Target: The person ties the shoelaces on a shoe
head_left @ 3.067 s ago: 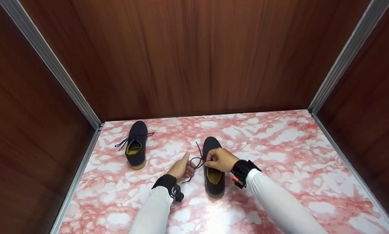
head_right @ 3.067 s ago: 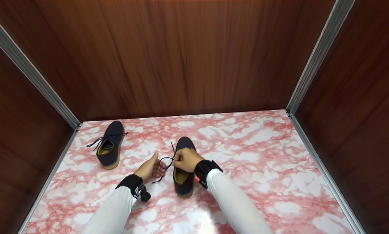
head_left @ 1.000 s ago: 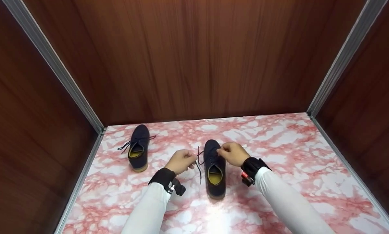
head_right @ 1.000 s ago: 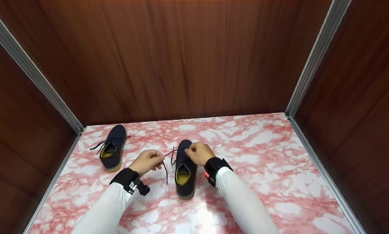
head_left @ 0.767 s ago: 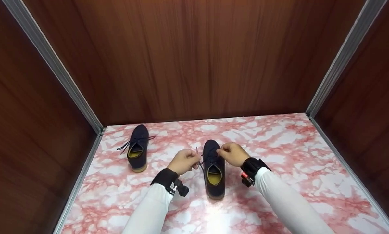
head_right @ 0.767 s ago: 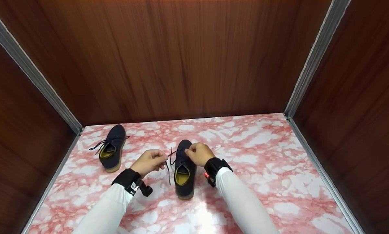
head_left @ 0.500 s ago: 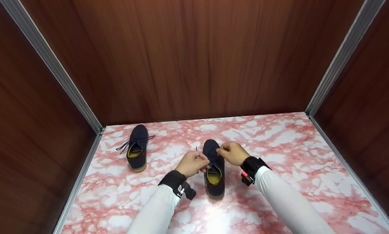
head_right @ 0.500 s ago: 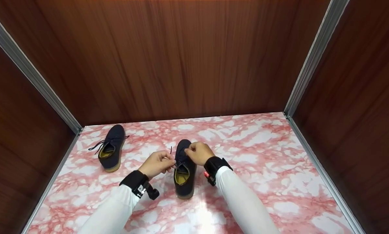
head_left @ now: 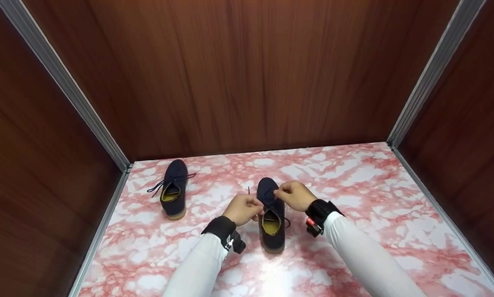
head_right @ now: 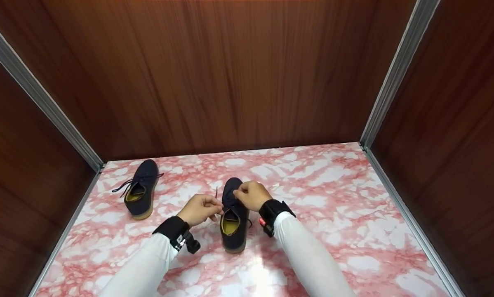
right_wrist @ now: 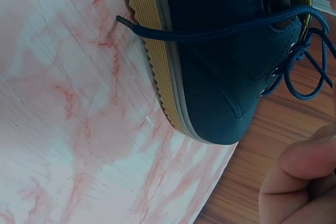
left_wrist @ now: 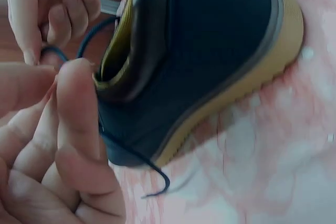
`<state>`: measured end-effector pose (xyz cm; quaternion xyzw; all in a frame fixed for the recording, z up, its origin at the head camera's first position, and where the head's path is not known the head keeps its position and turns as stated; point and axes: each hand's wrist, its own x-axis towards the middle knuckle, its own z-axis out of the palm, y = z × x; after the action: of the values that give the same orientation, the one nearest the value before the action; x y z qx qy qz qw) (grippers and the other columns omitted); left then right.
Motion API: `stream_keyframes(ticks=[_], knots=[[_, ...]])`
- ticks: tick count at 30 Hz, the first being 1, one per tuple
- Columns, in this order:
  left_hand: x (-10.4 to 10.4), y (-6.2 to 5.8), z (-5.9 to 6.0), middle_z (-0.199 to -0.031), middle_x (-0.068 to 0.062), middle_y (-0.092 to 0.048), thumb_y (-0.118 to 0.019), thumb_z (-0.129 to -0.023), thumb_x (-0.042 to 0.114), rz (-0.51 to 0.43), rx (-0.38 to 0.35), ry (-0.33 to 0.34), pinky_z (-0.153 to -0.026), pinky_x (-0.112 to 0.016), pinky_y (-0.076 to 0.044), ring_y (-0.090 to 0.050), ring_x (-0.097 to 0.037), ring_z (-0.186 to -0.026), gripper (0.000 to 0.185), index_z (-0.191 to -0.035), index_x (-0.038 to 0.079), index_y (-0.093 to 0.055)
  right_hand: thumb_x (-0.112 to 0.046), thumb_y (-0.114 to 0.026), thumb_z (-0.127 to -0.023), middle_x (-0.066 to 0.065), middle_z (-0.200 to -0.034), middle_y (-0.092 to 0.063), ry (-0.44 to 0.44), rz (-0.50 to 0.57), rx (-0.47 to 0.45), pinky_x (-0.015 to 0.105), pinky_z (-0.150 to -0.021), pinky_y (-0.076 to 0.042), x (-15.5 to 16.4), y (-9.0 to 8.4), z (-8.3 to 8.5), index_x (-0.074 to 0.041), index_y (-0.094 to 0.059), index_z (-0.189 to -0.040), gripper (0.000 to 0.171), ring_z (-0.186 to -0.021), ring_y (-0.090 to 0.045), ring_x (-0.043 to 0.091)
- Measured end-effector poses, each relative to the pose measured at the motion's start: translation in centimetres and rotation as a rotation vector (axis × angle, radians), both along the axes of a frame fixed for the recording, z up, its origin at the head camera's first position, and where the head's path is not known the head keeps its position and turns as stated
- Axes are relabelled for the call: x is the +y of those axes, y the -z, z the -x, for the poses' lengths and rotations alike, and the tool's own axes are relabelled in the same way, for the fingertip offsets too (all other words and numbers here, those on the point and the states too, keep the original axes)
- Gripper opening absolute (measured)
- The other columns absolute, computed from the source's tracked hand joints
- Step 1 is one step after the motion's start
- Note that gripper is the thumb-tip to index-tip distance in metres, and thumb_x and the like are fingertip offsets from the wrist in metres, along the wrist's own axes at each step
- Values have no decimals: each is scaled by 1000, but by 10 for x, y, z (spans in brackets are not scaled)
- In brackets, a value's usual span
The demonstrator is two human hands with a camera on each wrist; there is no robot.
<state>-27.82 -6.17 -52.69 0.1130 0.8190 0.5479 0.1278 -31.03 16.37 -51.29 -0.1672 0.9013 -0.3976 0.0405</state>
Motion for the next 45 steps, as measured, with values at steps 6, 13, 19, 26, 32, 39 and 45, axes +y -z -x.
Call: stream_keyframes(ticks=[6,13,19,26,32,39,45], knots=[[-3,3,10,-100,-23,-77,-69,-96,9,8,107,-121,-63,-22,-58,-75,-33,-77,18,-107,-4,-74,-24,-66,-101,-8,-69,-57,-4,7,11,23,-63,-41,0,1,-1,-7,-77,-84,26,-65,-50,8],[3,6,20,-121,-18,-76,-70,-97,7,6,189,-135,-67,-21,-56,-73,-16,-85,30,-127,2,-73,-24,-66,-101,-5,-71,-63,-21,4,14,23,-64,-42,-2,2,-3,-6,-76,-84,27,-66,-51,8],[8,13,23,-119,-10,-78,-74,-97,14,72,212,-115,-75,-25,-60,-76,-22,-93,25,-121,9,-77,-24,-67,-101,2,-80,-73,-34,1,26,23,-67,-43,-5,0,-4,-9,-77,-83,26,-70,-53,8],[17,20,27,-108,-8,-81,-78,-93,13,133,305,-149,-81,-30,-59,-74,-20,-90,25,-119,9,-78,-25,-67,-101,-2,-77,-69,-23,10,15,23,-65,-41,-9,1,-4,-10,-76,-82,25,-69,-51,8],[21,19,27,-104,-6,-82,-79,-92,10,152,352,-123,-81,-27,-58,-73,-18,-90,20,-111,9,-81,-26,-66,-102,-3,-79,-70,-33,0,8,23,-67,-42,-12,2,-4,-11,-76,-83,26,-70,-52,8],[20,18,28,-100,-5,-81,-78,-93,12,162,330,-128,-78,-27,-56,-71,-16,-87,10,-102,10,-81,-33,-63,-104,-5,-74,-63,-20,40,-21,25,-65,-41,-6,4,-4,-7,-75,-86,34,-69,-52,10],[17,17,29,-99,-7,-80,-76,-94,13,135,273,-130,-75,-25,-57,-70,-13,-84,12,-105,9,-81,-38,-57,-107,-7,-67,-52,-22,61,-41,25,-61,-39,4,13,-8,-3,-72,-87,42,-63,-48,10]])
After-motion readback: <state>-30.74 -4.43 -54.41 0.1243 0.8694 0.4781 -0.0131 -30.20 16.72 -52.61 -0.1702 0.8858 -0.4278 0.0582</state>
